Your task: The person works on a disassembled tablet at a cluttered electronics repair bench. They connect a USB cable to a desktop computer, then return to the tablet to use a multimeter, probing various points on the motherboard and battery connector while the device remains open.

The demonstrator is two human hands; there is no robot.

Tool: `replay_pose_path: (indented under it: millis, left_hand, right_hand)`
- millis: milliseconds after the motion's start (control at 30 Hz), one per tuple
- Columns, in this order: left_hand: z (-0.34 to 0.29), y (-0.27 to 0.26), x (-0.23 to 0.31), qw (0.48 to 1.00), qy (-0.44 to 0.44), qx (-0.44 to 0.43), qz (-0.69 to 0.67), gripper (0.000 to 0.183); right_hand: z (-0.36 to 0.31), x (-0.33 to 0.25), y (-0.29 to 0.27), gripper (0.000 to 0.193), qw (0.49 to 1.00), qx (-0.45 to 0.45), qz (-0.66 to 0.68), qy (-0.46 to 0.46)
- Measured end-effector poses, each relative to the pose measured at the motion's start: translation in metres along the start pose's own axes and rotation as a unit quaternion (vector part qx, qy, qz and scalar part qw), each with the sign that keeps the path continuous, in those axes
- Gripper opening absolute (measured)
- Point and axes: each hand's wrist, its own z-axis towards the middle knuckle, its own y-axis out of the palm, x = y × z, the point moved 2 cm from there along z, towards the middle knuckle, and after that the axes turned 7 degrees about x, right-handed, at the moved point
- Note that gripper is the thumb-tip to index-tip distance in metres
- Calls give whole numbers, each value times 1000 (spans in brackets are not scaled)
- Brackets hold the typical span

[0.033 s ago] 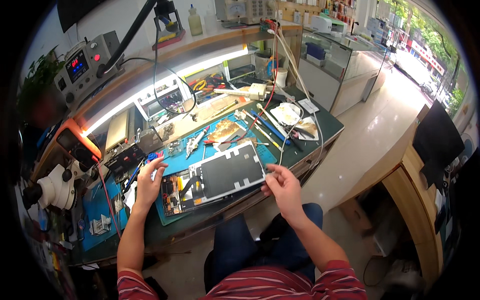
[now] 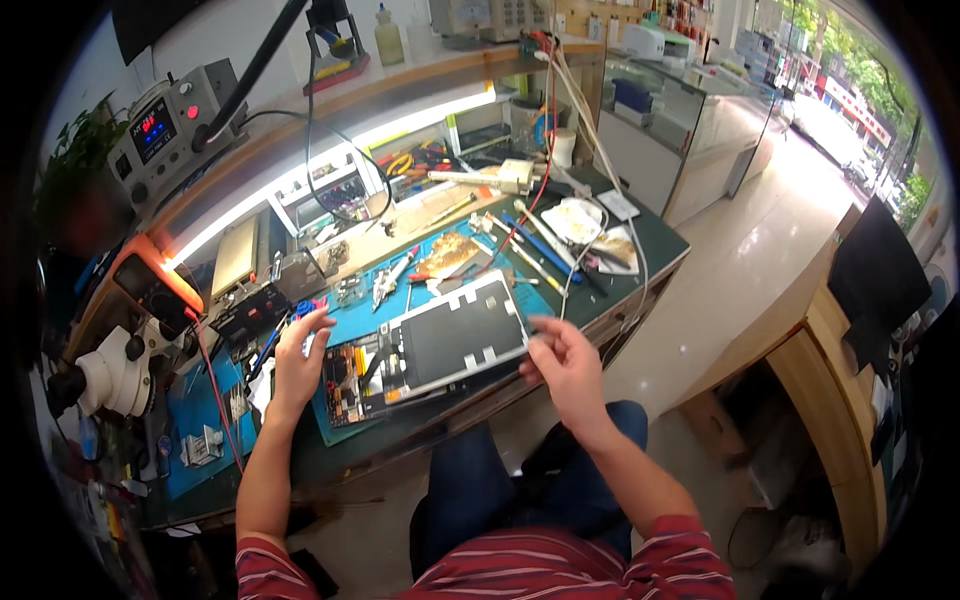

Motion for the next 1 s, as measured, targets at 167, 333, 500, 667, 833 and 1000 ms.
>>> replay_pose_path:
  millis: [167, 333, 500, 667, 833, 1000]
  left_hand:
    - [-6, 4, 66, 994, 64, -41, -80, 50]
    - [-51, 14, 128, 990, 77, 28, -117, 44]
    - [-120, 54, 152, 752, -338, -139, -548, 46]
    - [-87, 90, 172, 400, -489, -50, -774, 58]
    - [-60, 101, 178, 393, -523, 62, -754, 36]
    - [-59, 99, 174, 369, -507, 68, -776, 32]
  right_hand:
    - [6, -56, 39, 37, 990, -75, -71, -92]
    - [4, -66, 39, 42, 972, -81, -189, -110]
    - [-1, -31, 15, 42, 977, -80, -182, -77]
    - [-2, -22, 10, 44, 986, -85, -100, -99]
    - [4, -24, 2, 38, 991, -112, -2, -72]
    - [48, 6, 15, 25, 799, -142, -362, -459]
